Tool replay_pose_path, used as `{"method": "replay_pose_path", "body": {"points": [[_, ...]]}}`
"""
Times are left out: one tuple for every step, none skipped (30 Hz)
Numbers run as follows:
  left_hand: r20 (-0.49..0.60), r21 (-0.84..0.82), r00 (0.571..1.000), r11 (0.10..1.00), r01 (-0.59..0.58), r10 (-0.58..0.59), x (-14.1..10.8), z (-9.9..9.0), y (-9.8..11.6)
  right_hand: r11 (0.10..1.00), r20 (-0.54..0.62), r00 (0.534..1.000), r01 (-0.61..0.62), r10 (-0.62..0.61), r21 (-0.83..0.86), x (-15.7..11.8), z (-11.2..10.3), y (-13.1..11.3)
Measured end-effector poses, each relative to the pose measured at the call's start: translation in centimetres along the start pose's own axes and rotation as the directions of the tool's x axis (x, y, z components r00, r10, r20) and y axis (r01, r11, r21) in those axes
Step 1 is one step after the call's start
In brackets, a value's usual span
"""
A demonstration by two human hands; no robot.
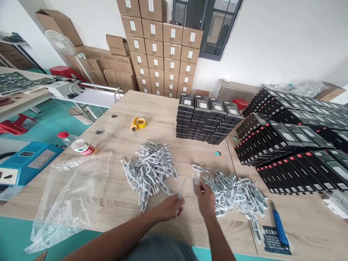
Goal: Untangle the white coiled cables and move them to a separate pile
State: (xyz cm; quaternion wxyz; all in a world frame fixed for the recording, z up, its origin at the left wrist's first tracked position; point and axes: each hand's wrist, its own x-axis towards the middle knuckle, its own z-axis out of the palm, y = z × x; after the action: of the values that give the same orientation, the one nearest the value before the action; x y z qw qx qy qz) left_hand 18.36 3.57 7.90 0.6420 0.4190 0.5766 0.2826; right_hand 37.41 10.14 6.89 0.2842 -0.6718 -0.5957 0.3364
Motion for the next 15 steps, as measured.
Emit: {"method": "replay_pose_path", "body": {"points": [[0.045, 0.063, 0.998, 0.996, -0.055, 0.052, 0.8, 1.3, 1.0, 0.998, -0.148, 0.989, -0.030, 0.020, -0.062, 0.2, -2.1, 0.7], [0.080, 0.124, 0.993, 0.987, -0.099, 0.090, 1.4, 2.4, 1.9, 0.991, -0.276, 0.961, -0.045, 0.009, -0.123, 0.4, -3.8, 1.2], [0.105, 0.187, 0.988, 0.973, -0.131, 0.113, 1.7, 2.9, 2.5, 0.986, -0.364, 0.931, -0.040, -0.023, -0.164, 0.6, -5.0, 1.6], [0.113, 0.254, 0.986, 0.956, -0.148, 0.122, 1.8, 3.0, 2.9, 0.983, -0.390, 0.919, -0.010, -0.063, -0.182, 0.7, -5.4, 1.8], [0.099, 0.324, 0.988, 0.935, -0.146, 0.120, 1.6, 2.4, 2.9, 0.984, -0.361, 0.927, 0.039, -0.100, -0.173, 0.7, -5.1, 1.8], [0.060, 0.397, 0.992, 0.909, -0.127, 0.113, 1.1, 1.3, 2.6, 0.986, -0.290, 0.948, 0.093, -0.130, -0.139, 0.5, -4.0, 1.5], [-0.007, 0.470, 0.994, 0.878, -0.092, 0.108, 0.6, -0.3, 2.2, 0.986, -0.190, 0.969, 0.141, -0.156, -0.093, 0.3, -2.3, 1.1], [-0.093, 0.537, 0.990, 0.843, -0.041, 0.108, -0.1, -2.4, 1.6, 0.985, -0.079, 0.982, 0.168, -0.171, -0.048, 0.0, 0.0, 0.5], [-0.199, 0.595, 0.973, 0.804, 0.027, 0.115, -0.7, -4.8, 1.1, 0.985, 0.029, 0.985, 0.171, -0.170, -0.018, -0.4, 2.6, -0.2], [-0.302, 0.637, 0.945, 0.764, 0.101, 0.128, -1.3, -7.2, 0.7, 0.988, 0.122, 0.981, 0.155, -0.153, -0.004, -0.8, 5.2, -1.0], [-0.393, 0.665, 0.909, 0.726, 0.177, 0.138, -1.8, -9.6, 0.3, 0.991, 0.197, 0.972, 0.130, -0.127, -0.003, -1.2, 7.7, -1.8], [-0.467, 0.678, 0.873, 0.692, 0.249, 0.143, -2.3, -11.7, 0.1, 0.995, 0.256, 0.962, 0.103, -0.098, -0.008, -1.5, 9.9, -2.5], [-0.510, 0.684, 0.848, 0.665, 0.301, 0.140, -2.6, -13.5, 0.0, 0.997, 0.298, 0.952, 0.079, -0.071, -0.014, -1.9, 11.6, -3.1], [-0.532, 0.687, 0.837, 0.645, 0.335, 0.132, -2.9, -14.9, -0.1, 0.998, 0.329, 0.943, 0.062, -0.053, -0.018, -2.1, 12.8, -3.5], [-0.536, 0.691, 0.835, 0.633, 0.350, 0.123, -3.0, -15.9, -0.1, 0.998, 0.351, 0.936, 0.052, -0.042, -0.019, -2.3, 13.5, -3.6]]}}
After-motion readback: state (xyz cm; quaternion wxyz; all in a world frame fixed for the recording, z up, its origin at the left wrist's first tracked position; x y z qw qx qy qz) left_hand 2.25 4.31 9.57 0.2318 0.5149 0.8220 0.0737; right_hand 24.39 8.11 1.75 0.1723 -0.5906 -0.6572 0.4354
